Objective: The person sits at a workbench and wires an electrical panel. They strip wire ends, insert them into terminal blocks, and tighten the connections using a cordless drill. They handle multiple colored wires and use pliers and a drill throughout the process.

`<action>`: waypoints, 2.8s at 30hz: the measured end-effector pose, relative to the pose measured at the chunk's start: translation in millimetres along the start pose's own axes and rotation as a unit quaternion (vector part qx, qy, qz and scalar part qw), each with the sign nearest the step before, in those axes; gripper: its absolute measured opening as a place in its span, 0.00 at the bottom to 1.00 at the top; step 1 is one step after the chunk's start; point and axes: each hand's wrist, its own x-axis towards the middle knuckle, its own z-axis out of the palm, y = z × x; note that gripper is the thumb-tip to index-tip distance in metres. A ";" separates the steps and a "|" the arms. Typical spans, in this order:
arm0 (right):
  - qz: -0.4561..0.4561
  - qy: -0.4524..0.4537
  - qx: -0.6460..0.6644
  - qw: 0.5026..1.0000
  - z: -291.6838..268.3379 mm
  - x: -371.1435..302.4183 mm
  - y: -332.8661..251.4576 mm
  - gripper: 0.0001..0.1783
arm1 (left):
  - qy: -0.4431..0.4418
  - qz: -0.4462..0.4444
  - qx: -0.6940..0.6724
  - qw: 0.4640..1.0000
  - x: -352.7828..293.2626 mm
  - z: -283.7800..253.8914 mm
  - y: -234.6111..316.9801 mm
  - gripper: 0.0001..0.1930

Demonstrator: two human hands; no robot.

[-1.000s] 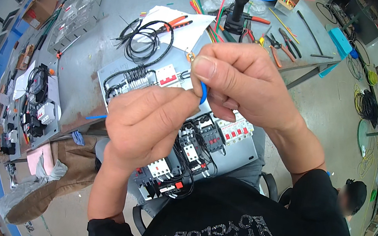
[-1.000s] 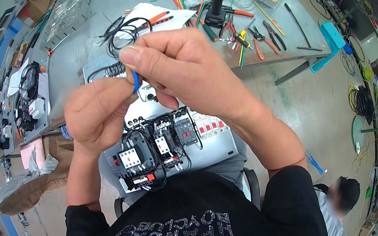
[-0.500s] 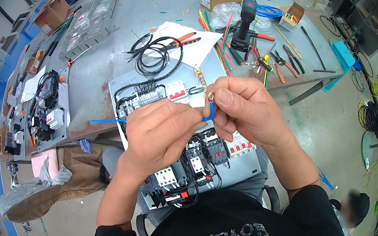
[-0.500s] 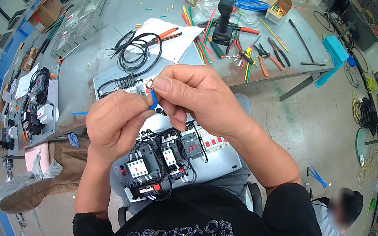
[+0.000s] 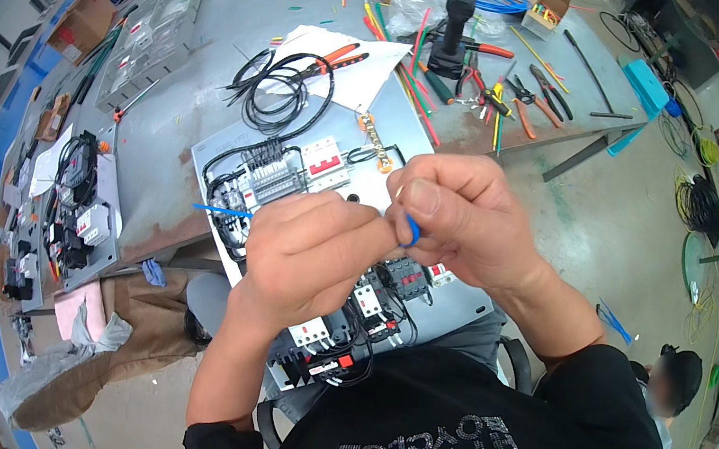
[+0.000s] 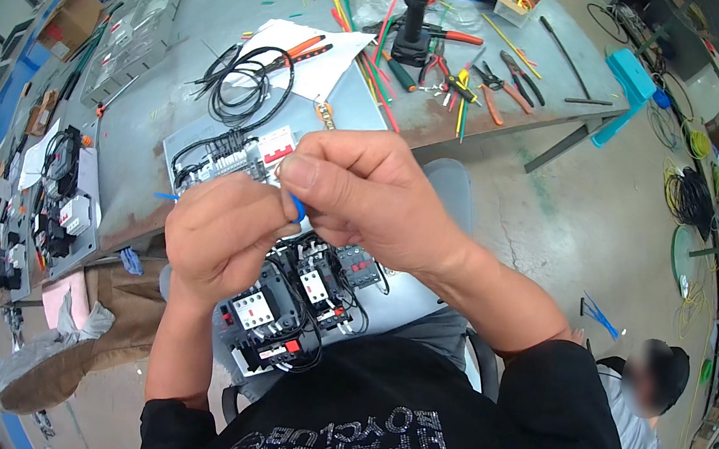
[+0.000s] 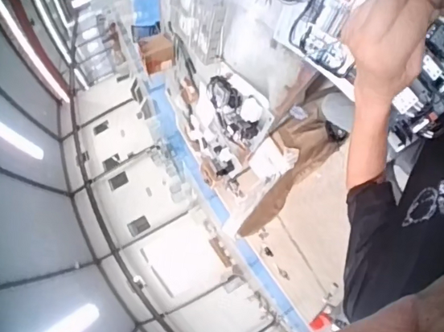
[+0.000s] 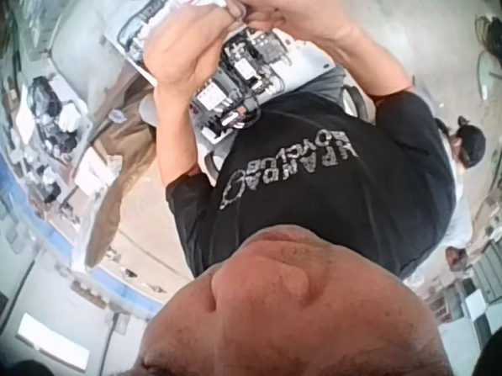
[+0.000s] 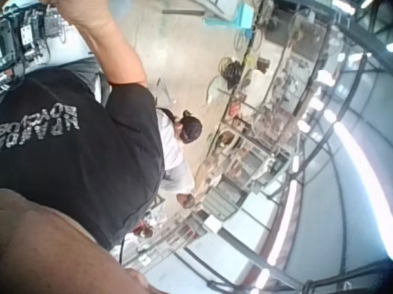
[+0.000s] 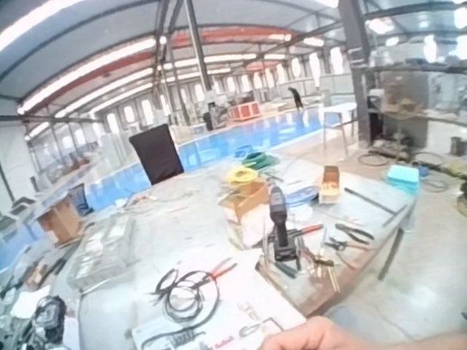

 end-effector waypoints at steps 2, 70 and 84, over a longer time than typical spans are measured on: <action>0.002 -0.005 -0.007 1.000 -0.7 -3.3 -0.9 0.18 | 0.004 0.009 -0.009 1.000 1.4 2.4 0.4 0.10; -0.042 0.117 -0.754 0.645 -139.9 56.1 113.3 0.17 | -0.092 -0.481 -0.379 0.785 -102.5 73.6 -103.3 0.08; -0.039 0.134 -0.758 0.638 -151.6 59.2 111.5 0.24 | -0.100 -0.493 -0.364 0.784 -108.6 73.1 -106.2 0.20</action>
